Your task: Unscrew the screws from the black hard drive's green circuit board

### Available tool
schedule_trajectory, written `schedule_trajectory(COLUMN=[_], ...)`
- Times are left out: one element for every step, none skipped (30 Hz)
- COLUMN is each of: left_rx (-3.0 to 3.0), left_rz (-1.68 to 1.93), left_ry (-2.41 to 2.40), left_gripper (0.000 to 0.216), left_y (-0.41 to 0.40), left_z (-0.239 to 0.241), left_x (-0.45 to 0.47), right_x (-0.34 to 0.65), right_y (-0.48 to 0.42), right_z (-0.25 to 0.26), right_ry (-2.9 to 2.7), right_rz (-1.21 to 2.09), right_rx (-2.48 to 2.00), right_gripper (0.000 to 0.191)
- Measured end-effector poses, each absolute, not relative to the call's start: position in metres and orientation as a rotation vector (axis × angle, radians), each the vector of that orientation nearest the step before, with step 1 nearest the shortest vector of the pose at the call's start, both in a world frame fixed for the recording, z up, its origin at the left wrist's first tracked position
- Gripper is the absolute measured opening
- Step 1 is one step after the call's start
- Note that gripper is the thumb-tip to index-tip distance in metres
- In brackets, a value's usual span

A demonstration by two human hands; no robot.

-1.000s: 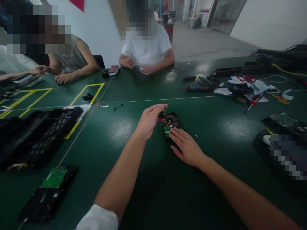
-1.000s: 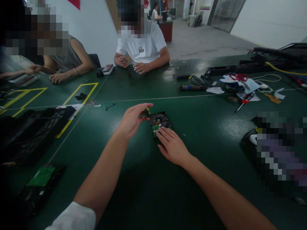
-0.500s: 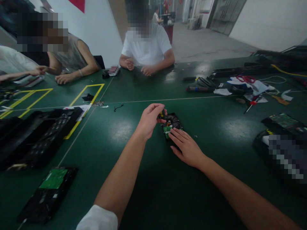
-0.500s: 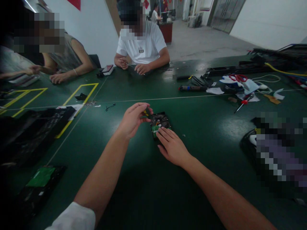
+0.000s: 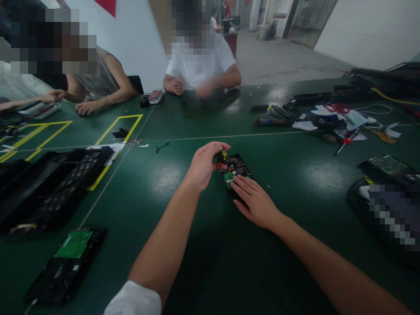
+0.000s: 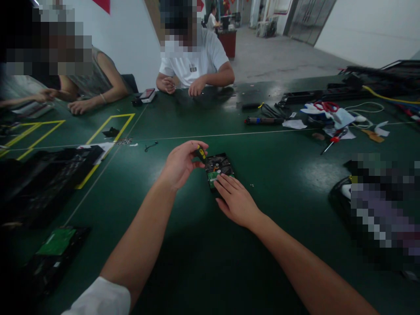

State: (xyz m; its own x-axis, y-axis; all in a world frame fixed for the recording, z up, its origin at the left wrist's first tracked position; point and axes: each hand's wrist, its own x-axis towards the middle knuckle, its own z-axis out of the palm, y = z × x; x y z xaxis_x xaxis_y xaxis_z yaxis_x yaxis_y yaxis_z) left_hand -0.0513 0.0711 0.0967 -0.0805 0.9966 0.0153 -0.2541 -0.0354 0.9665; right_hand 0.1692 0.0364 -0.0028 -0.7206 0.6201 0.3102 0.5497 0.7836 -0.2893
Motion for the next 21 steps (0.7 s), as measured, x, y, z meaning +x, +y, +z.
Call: schedule_trajectory(left_rx=[0.995,0.989,0.978,0.962,0.947,0.933,0.923,0.917,0.912,0.906,0.898,0.890,0.887,0.891,0.902,0.920,0.942,0.965,0.986,1.005,1.022], left_rz=[1.391,1.387,1.385,1.387,1.389,1.388,1.385,1.383,1.384,1.392,1.406,1.421,1.432,1.436,1.433,1.424,1.411,1.397,1.383,1.373,1.364], left_ry=[1.060,1.053,1.039,1.019,0.994,0.967,0.943,0.926,0.914,0.909,0.909,0.912,0.915,0.917,0.919,0.918,0.915,0.912,0.911,0.917,0.930], left_gripper=[0.020,0.020,0.020,0.019,0.018,0.017,0.016,0.015,0.015,0.015,0.016,0.017,0.018,0.019,0.020,0.021,0.021,0.020,0.019,0.018,0.017], left_y=[0.071,0.071,0.071,0.071,0.071,0.070,0.070,0.070,0.070,0.070,0.070,0.070,0.071,0.071,0.071,0.071,0.071,0.070,0.070,0.069,0.069], left_z=[0.096,0.096,0.096,0.096,0.097,0.097,0.097,0.097,0.097,0.097,0.096,0.096,0.095,0.094,0.093,0.092,0.092,0.092,0.092,0.093,0.094], left_x=[-0.051,-0.051,-0.051,-0.050,-0.049,-0.048,-0.046,-0.045,-0.044,-0.043,-0.042,-0.041,-0.041,-0.040,-0.040,-0.039,-0.039,-0.039,-0.039,-0.039,-0.039], right_x=[0.169,0.169,0.169,0.169,0.169,0.169,0.169,0.169,0.169,0.169,0.169,0.169,0.169,0.169,0.169,0.169,0.169,0.169,0.169,0.169,0.169], right_y=[0.036,0.036,0.036,0.036,0.036,0.036,0.036,0.036,0.036,0.036,0.036,0.036,0.036,0.036,0.036,0.037,0.037,0.037,0.037,0.037,0.036], right_z=[-0.003,-0.002,-0.002,-0.003,-0.003,-0.003,-0.003,-0.003,-0.004,-0.004,-0.004,-0.004,-0.004,-0.004,-0.004,-0.004,-0.005,-0.005,-0.005,-0.005,-0.005], right_ry=[-2.587,-2.594,-2.600,-2.605,-2.609,-2.609,-2.608,-2.604,-2.599,-2.595,-2.591,-2.589,-2.588,-2.588,-2.588,-2.586,-2.586,-2.587,-2.588,-2.590,-2.592], right_rz=[0.245,0.242,0.239,0.235,0.232,0.231,0.230,0.231,0.233,0.235,0.238,0.240,0.241,0.243,0.244,0.245,0.245,0.245,0.245,0.247,0.249], right_rx=[-0.888,-0.890,-0.893,-0.894,-0.895,-0.896,-0.896,-0.896,-0.895,-0.894,-0.894,-0.894,-0.894,-0.894,-0.894,-0.894,-0.895,-0.898,-0.902,-0.905,-0.908], right_gripper=[0.054,0.054,0.054,0.054,0.054,0.054,0.053,0.053,0.053,0.053,0.053,0.053,0.053,0.053,0.053,0.053,0.053,0.053,0.054,0.054,0.054])
